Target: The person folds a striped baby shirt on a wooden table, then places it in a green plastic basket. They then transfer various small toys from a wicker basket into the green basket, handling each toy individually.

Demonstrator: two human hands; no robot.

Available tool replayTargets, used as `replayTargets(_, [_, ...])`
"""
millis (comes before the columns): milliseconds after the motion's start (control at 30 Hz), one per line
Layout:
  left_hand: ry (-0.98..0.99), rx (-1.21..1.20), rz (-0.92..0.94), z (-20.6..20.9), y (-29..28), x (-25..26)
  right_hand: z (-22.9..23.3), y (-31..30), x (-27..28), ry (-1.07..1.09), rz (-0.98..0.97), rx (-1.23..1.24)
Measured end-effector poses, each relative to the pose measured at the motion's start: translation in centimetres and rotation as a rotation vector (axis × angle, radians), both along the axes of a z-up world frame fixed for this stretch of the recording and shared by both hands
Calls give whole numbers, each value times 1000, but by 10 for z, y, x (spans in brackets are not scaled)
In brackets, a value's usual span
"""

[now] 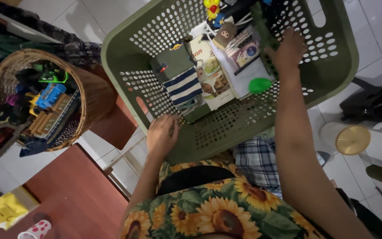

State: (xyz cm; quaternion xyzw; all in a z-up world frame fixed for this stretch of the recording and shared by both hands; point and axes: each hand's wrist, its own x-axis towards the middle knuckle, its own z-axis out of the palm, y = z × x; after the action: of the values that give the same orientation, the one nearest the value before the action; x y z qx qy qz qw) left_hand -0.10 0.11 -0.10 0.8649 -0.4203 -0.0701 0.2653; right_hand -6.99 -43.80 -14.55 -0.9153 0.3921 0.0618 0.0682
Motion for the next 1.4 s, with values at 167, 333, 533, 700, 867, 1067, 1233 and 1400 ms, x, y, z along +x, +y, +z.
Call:
replayTargets(167, [-29,3,7,-7,2,0,-6,29,5,-181,464,-89])
replayTargets(333, [-72,-50,53,-16,2,-2,38,84,20,358,38,411])
replayTargets(533, [-108,-76,66,-18,1,-2,-69,64,-26,517,212,382])
replayTargets(700, [-158,-70,63,-18,1,-2,-120,39,-42,581,442,377])
replayTargets(867, [-119,-48,53,-6,-2,0,-15,58,1,741,177,663])
replayTargets(1067, [6,48,-22,-12,4,1,102,46,29,-79,41,806])
replayTargets(1233, [-3,29,-17,-13,6,-1,47,-3,31,-722,-244,814])
replayTargets(1400, [22,43,-17,-14,5,0,16,-23,37,-731,-466,710])
